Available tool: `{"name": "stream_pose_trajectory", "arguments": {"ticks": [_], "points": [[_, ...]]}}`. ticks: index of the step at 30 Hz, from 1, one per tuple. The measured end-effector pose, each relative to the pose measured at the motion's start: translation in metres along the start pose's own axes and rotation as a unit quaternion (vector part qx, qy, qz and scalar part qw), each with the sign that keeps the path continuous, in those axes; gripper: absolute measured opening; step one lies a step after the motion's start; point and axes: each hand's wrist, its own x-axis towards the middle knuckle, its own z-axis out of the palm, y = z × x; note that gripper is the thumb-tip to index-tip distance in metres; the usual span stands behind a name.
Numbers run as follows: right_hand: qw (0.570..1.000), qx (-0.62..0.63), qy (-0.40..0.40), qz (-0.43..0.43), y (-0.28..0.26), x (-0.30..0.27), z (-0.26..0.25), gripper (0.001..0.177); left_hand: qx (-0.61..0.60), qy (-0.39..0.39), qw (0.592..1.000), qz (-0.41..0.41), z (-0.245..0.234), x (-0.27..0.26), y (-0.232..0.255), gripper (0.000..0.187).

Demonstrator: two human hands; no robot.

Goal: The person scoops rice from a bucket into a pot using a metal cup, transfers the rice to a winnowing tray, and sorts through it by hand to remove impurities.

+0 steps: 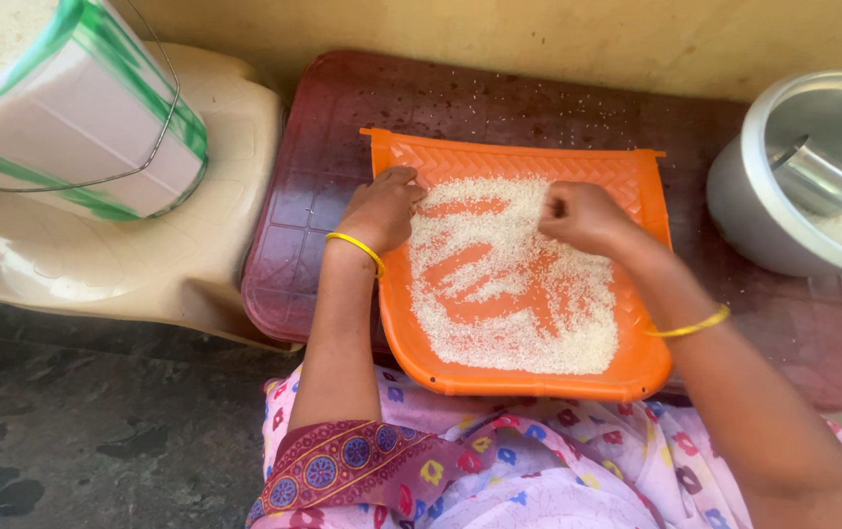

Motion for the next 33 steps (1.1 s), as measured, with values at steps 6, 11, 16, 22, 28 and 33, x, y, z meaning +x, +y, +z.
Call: {"name": "stream_pose_trajectory", "arguments": {"ticks": [6,11,16,22,28,33], "points": [[0.998,-0.057,0.004,0.012,0.02,-0.043,-0.009,0.01,0.018,0.003,1.0,-0.005,0.001,0.003,0.001,0.045],[0.978,0.171,0.0,-0.121,-0.049,-0.101,-0.023,0.015,0.007,0.009,1.0,0.0,0.003,0.003,-0.001,0.039],[0.963,0.098,0.056,-0.243,-0.078,-0.137,-0.047,0.024,0.018,0.012,1.0,0.014,0.005,0.006,-0.004,0.041],[0.972,-0.189,-0.004,-0.137,-0.053,-0.161,-0.06,0.036,0.015,0.012,1.0,0.016,0.005,-0.002,-0.003,0.039],[0.953,-0.146,-0.263,0.015,0.034,-0.141,0.01,0.024,0.017,0.006,1.0,0.006,0.004,0.0,-0.002,0.039],[0.982,0.024,0.017,-0.186,0.074,-0.102,0.032,0.04,0.025,-0.011,1.0,-0.002,0.003,0.003,-0.001,0.045]]}}
